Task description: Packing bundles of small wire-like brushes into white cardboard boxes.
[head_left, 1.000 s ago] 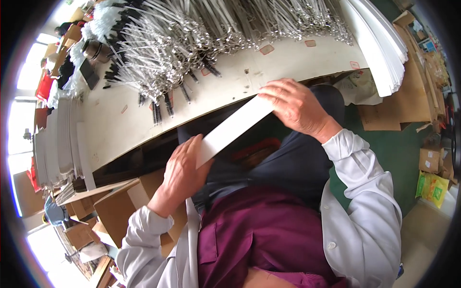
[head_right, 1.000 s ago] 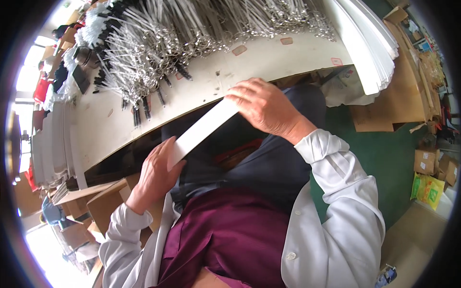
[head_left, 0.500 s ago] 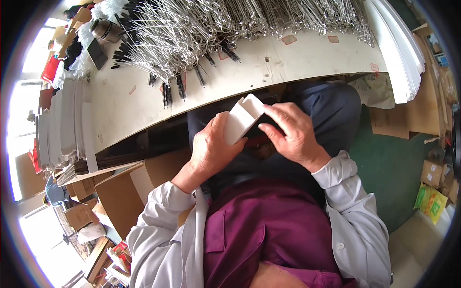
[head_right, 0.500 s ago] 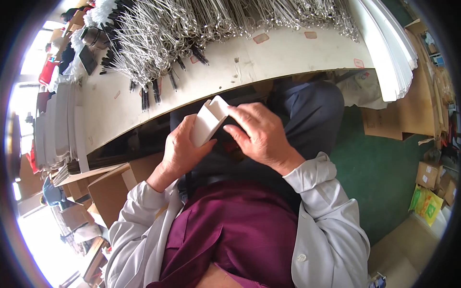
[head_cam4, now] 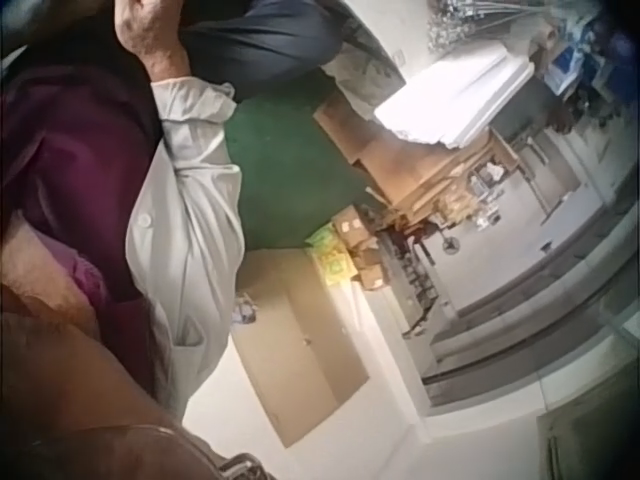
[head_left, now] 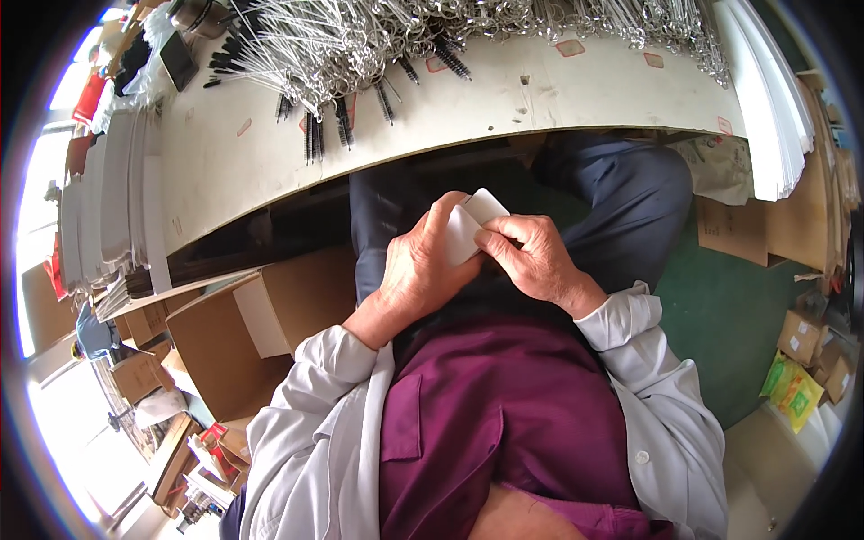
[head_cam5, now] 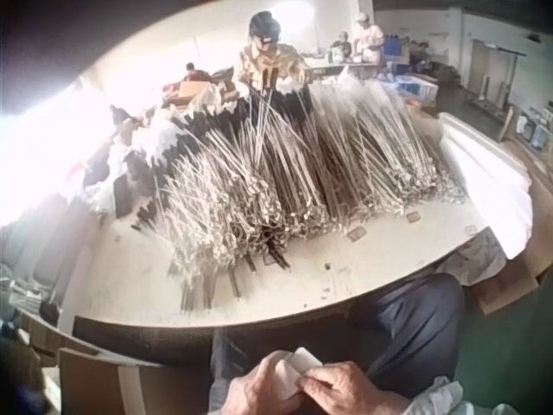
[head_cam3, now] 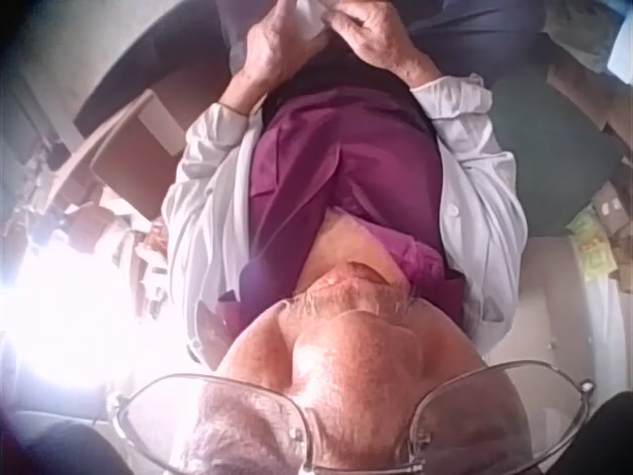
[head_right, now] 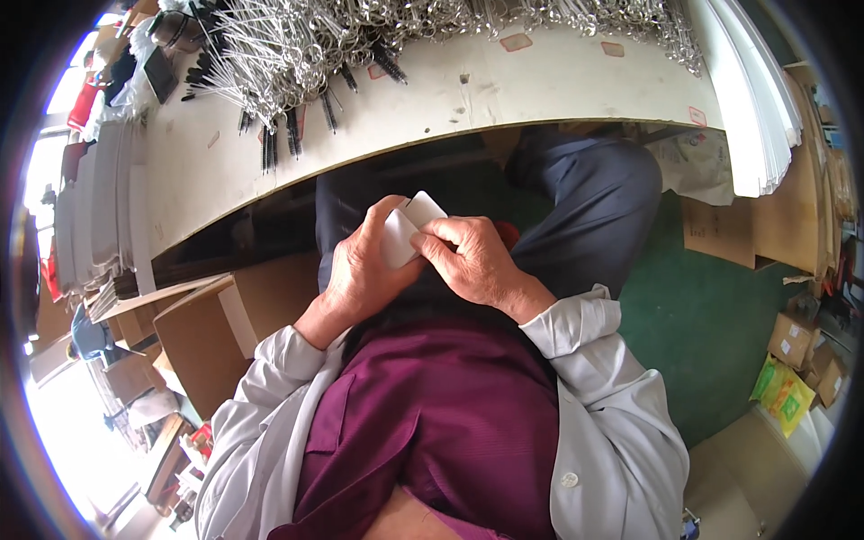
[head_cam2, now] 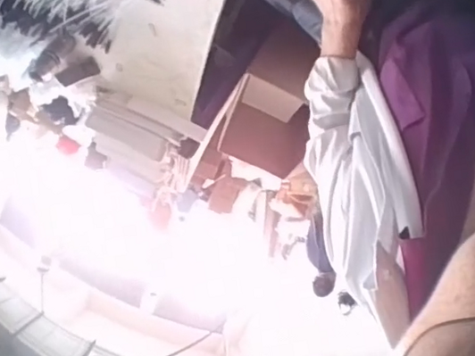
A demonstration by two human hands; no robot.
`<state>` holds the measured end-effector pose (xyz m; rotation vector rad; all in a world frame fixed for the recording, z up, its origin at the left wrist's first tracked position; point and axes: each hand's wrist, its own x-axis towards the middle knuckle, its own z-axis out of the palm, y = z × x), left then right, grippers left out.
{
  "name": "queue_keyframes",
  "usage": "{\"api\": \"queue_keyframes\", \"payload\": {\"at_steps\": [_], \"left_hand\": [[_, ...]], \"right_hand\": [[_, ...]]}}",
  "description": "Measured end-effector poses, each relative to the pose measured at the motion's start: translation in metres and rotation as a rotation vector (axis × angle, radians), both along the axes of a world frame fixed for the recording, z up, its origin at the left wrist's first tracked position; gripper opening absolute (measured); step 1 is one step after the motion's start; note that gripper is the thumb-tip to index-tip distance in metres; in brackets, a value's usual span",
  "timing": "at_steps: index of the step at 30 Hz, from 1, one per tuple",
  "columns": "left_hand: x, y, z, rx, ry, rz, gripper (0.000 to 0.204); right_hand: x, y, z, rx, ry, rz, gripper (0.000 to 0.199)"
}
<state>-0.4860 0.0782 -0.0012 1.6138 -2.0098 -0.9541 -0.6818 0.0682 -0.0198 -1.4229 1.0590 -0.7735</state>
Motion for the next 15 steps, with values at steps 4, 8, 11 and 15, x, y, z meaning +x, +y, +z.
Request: {"api": "queue_keyframes", "payload": {"at_steps": [4, 8, 11, 15], "left_hand": [[0.001, 0.004, -0.005, -0.013, -0.001, 0.02, 0.073], [0.0, 0.005, -0.008, -0.008, 0.045, -0.005, 0.069], [0.0, 0.004, -0.01, -0.003, 0.049, -0.022, 0.063], [-0.002, 0.003, -0.009, 0.016, -0.011, -0.049, 0.053]], "right_hand": [[0.006, 0.007, -0.006, -0.101, -0.01, -0.034, 0.016], [0.007, 0.014, -0.015, -0.223, 0.093, -0.049, 0.018], [0.016, 0.02, -0.009, -0.126, -0.061, -0.192, 0.026], [0.014, 0.026, -0.008, 0.034, -0.192, -0.267, 0.033]]}}
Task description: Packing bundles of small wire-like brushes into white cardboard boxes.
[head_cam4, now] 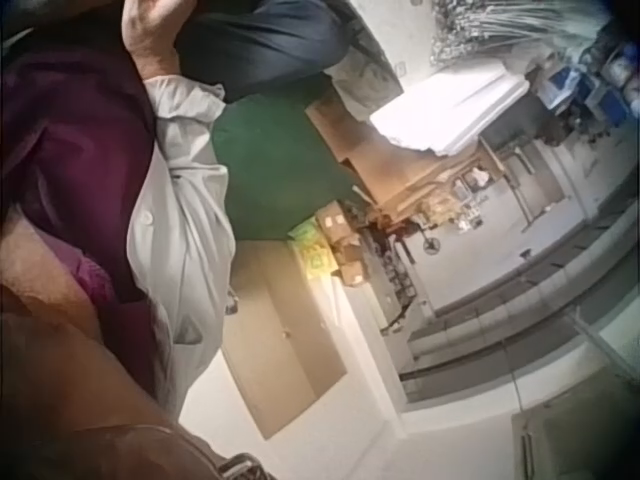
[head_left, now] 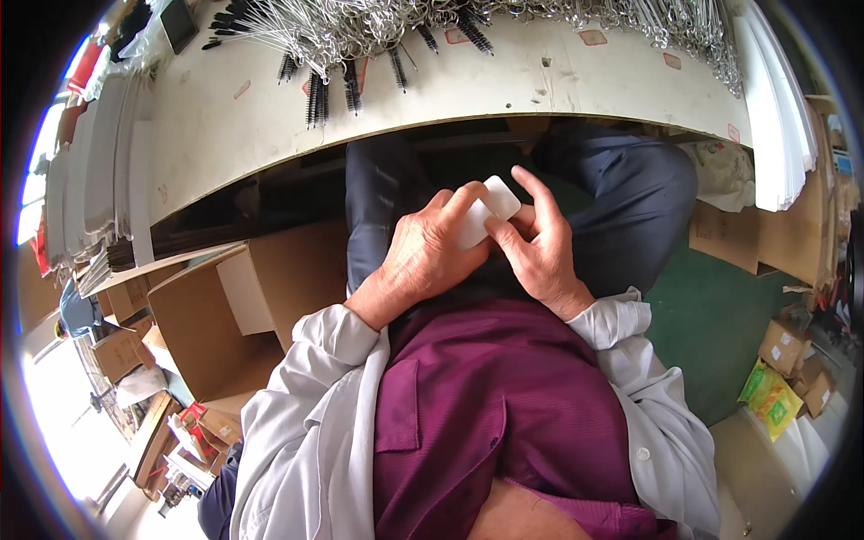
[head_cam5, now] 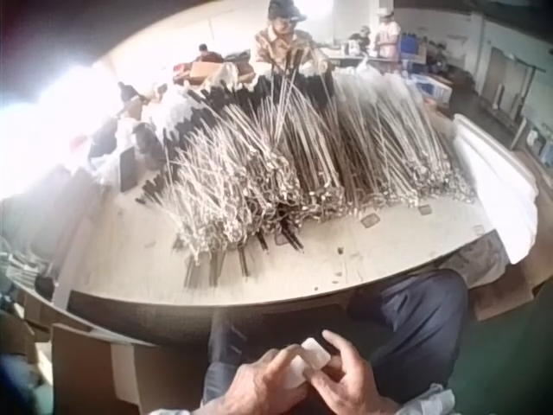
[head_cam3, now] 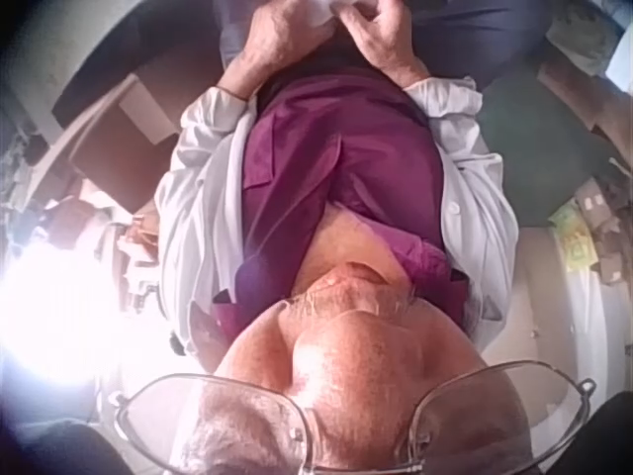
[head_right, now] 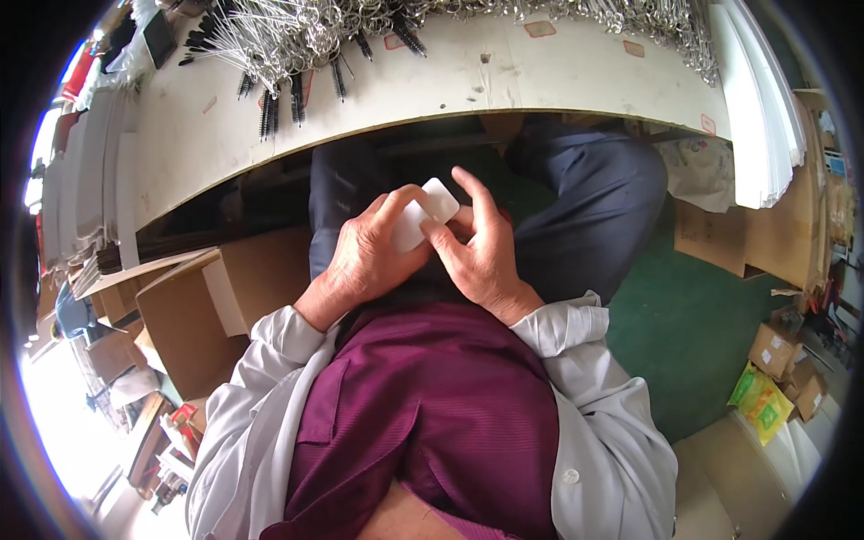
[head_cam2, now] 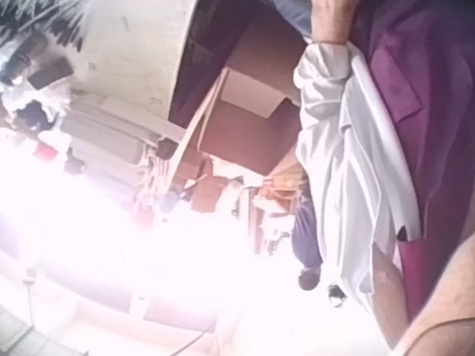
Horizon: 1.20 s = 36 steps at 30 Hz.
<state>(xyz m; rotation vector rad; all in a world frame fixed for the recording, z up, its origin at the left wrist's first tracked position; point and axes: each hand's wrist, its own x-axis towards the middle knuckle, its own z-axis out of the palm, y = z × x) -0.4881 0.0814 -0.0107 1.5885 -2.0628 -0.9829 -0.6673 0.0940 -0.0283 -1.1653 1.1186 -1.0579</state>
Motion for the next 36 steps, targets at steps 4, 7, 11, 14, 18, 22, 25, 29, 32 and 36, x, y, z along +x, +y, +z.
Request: {"api": "queue_keyframes", "payload": {"at_steps": [4, 7, 11, 14, 18, 22, 25, 29, 32, 36], "left_hand": [[0.002, 0.002, -0.009, 0.015, -0.019, -0.026, 0.049], [0.002, 0.006, -0.013, -0.069, 0.034, -0.025, 0.051], [0.002, 0.009, -0.011, 0.009, 0.076, 0.1, 0.054], [0.001, 0.012, -0.017, -0.063, 0.031, 0.108, 0.054], [0.0, 0.012, -0.02, -0.123, 0.006, 0.114, 0.054], [-0.001, 0.015, -0.023, -0.195, 0.006, 0.117, 0.052], [-0.001, 0.019, -0.021, -0.04, -0.012, 0.159, 0.057], [-0.001, 0.021, -0.025, -0.099, -0.026, 0.144, 0.056], [-0.001, 0.022, -0.026, -0.11, -0.019, 0.149, 0.055], [-0.002, 0.024, -0.026, -0.129, -0.007, 0.162, 0.053]], "right_hand": [[-0.001, -0.001, -0.004, -0.031, 0.162, 0.041, 0.027], [-0.001, -0.006, 0.003, -0.425, 0.606, 0.112, 0.028], [0.003, -0.004, 0.005, -0.056, 0.241, 0.028, 0.024], [0.0, -0.009, 0.0, 0.037, 0.264, 0.096, 0.024], [0.015, -0.009, -0.005, -0.055, 0.175, -0.001, 0.016], [0.017, -0.009, -0.006, -0.021, 0.226, -0.012, 0.013], [0.01, -0.01, -0.008, 0.117, 0.157, -0.003, 0.014], [0.006, -0.014, -0.007, 0.314, 0.029, 0.009, 0.016], [0.007, -0.014, -0.007, 0.31, -0.006, -0.002, 0.017], [0.009, -0.013, -0.005, 0.295, 0.025, -0.02, 0.018]]}}
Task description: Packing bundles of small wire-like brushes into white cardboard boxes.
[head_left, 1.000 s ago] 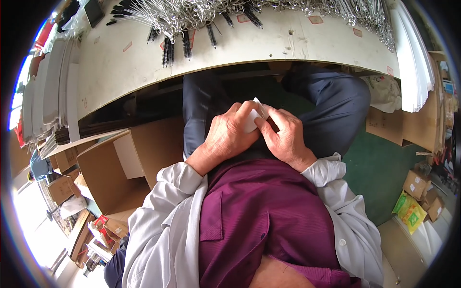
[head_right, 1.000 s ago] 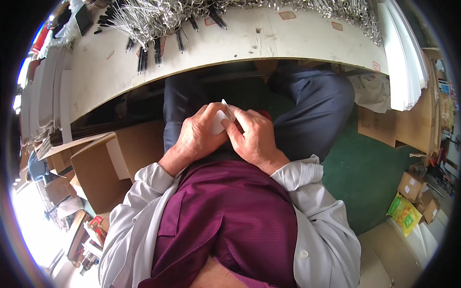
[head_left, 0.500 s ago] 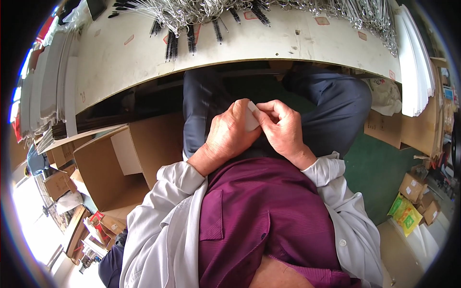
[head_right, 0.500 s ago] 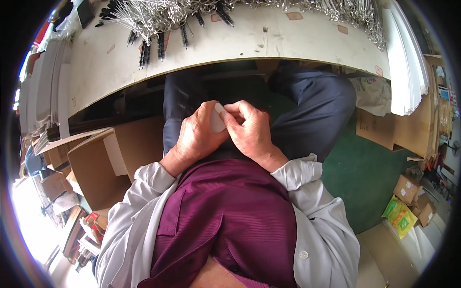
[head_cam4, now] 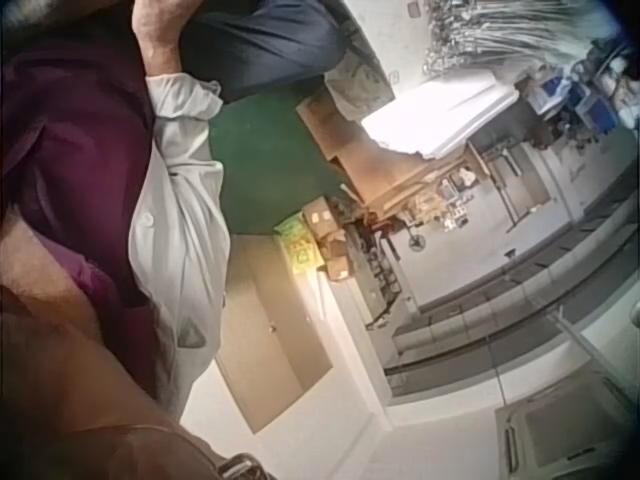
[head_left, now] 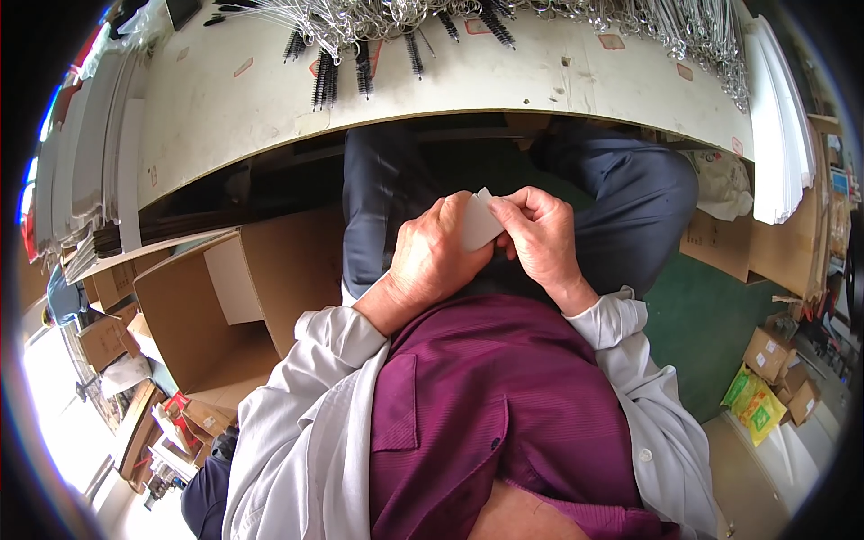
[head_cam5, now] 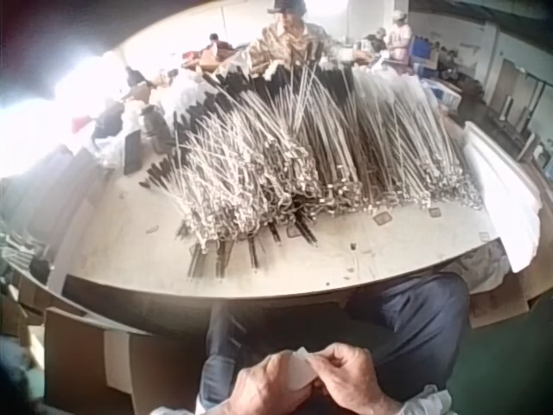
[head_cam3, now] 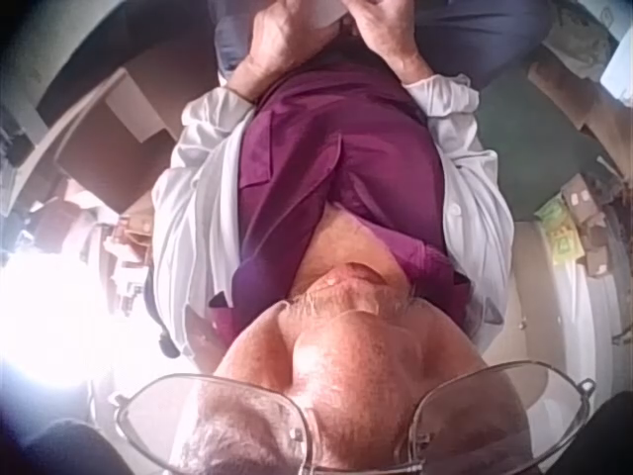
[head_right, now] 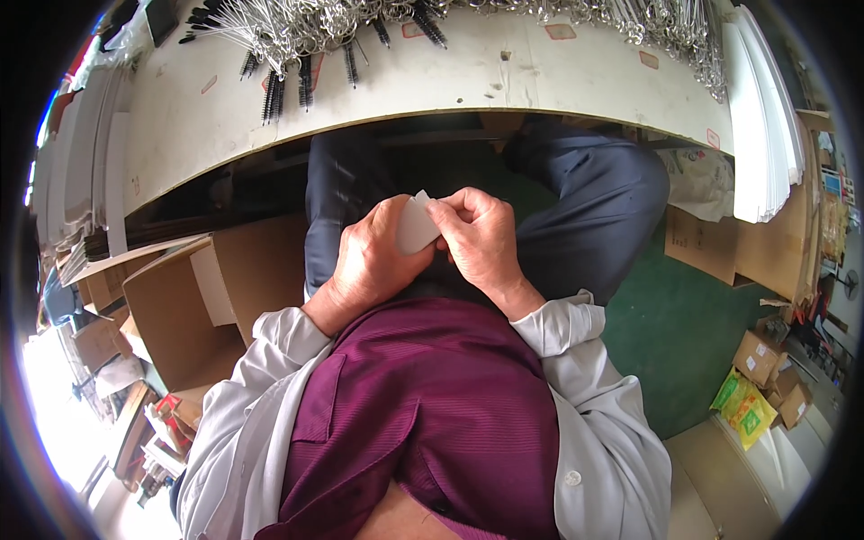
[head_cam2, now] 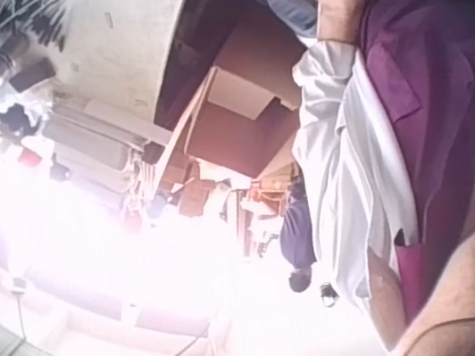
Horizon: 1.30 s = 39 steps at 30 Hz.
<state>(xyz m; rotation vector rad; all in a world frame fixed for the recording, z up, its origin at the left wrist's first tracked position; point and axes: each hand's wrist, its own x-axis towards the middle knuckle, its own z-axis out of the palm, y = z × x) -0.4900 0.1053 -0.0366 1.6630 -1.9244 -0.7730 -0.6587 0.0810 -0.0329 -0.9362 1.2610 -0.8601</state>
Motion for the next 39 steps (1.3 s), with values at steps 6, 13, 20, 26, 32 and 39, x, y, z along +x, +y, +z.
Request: {"api": "queue_keyframes", "payload": {"at_steps": [6, 13, 20, 26, 32, 39], "left_hand": [[-0.001, -0.001, -0.001, -0.02, 0.005, -0.019, 0.051], [-0.001, 0.0, 0.0, -0.051, 0.003, -0.009, 0.05], [0.003, -0.005, 0.003, -0.092, 0.055, 0.007, 0.05], [0.009, -0.003, -0.006, -0.12, 0.059, -0.009, 0.052], [0.011, -0.005, -0.003, -0.078, 0.08, 0.007, 0.059], [0.01, -0.004, -0.005, -0.096, 0.081, 0.027, 0.056]], "right_hand": [[-0.002, 0.0, -0.003, 0.015, -0.018, -0.025, 0.018], [0.0, 0.004, -0.003, -0.104, 0.039, -0.007, 0.018], [0.005, 0.009, -0.011, -0.381, 0.115, 0.06, 0.023], [0.002, 0.013, -0.005, -0.498, 0.243, 0.227, 0.047], [0.004, 0.016, 0.001, -0.388, 0.168, 0.234, 0.049], [0.004, 0.014, 0.001, -0.393, 0.22, 0.289, 0.044]]}}
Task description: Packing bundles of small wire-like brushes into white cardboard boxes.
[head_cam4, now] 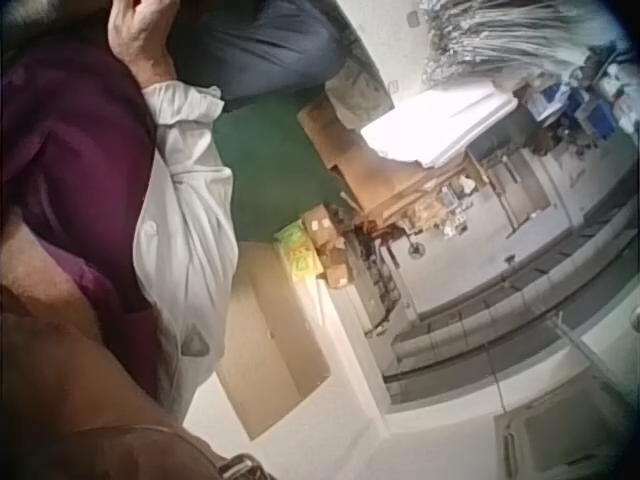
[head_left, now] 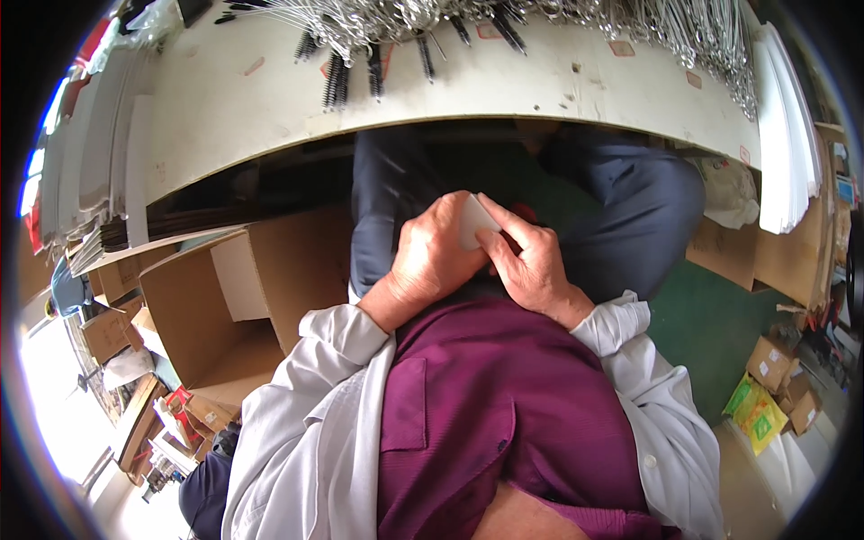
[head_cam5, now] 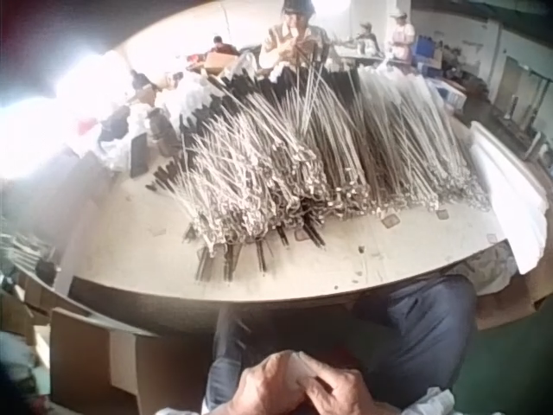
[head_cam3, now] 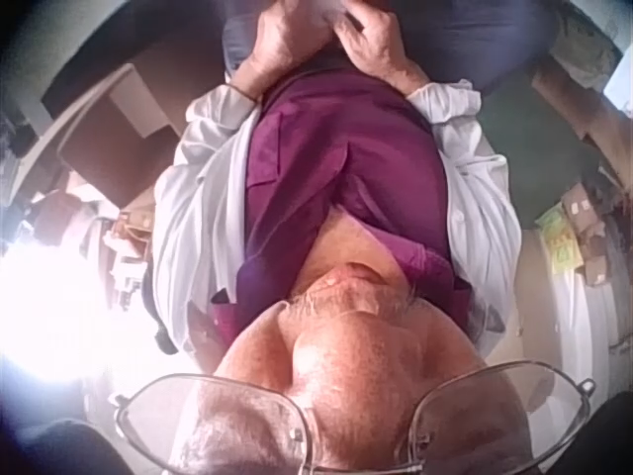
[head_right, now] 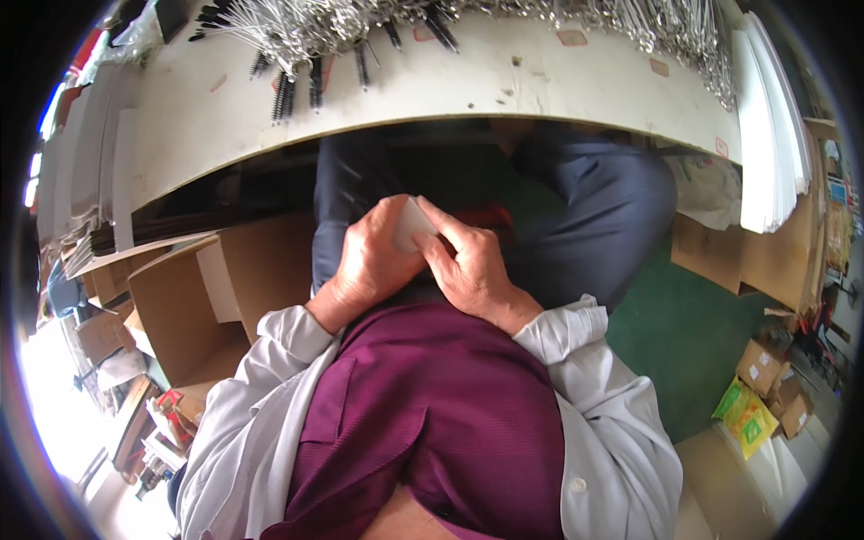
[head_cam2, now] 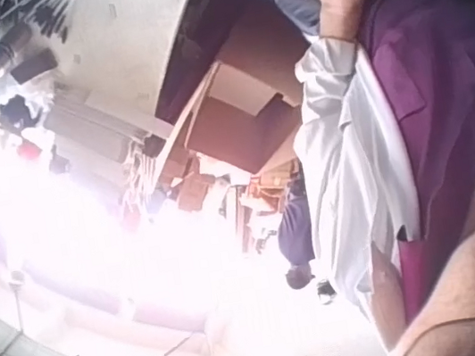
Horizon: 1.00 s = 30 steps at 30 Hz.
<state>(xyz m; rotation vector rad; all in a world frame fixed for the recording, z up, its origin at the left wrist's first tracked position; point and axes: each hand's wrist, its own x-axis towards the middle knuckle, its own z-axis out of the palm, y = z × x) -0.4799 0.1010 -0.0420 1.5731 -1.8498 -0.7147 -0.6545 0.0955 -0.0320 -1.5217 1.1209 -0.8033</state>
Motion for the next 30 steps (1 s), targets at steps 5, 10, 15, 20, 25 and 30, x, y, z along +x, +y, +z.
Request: {"api": "queue_keyframes", "payload": {"at_steps": [5, 10, 15, 20, 25, 30], "left_hand": [[-0.005, 0.004, -0.005, 0.035, -0.038, -0.014, 0.058], [-0.003, 0.0, -0.004, -0.028, -0.056, 0.015, 0.059], [0.003, -0.01, 0.018, -0.021, -0.04, 0.01, 0.055], [0.031, 0.006, 0.033, 0.099, -0.156, -0.034, 0.067], [0.055, 0.012, 0.05, 0.076, -0.264, 0.002, 0.065], [0.096, 0.0, 0.066, -0.072, -0.308, 0.254, 0.061]], "right_hand": [[0.001, 0.004, -0.006, 0.087, -0.045, -0.071, 0.041], [0.005, -0.003, -0.002, 0.262, -0.162, -0.109, 0.039], [0.01, -0.009, 0.002, 0.225, -0.239, -0.15, 0.037], [0.006, -0.02, 0.008, 0.183, -0.296, -0.232, 0.037], [0.004, -0.026, 0.009, 0.116, -0.261, -0.184, 0.033], [-0.006, -0.04, 0.008, -0.014, -0.071, -0.191, 0.023]]}}
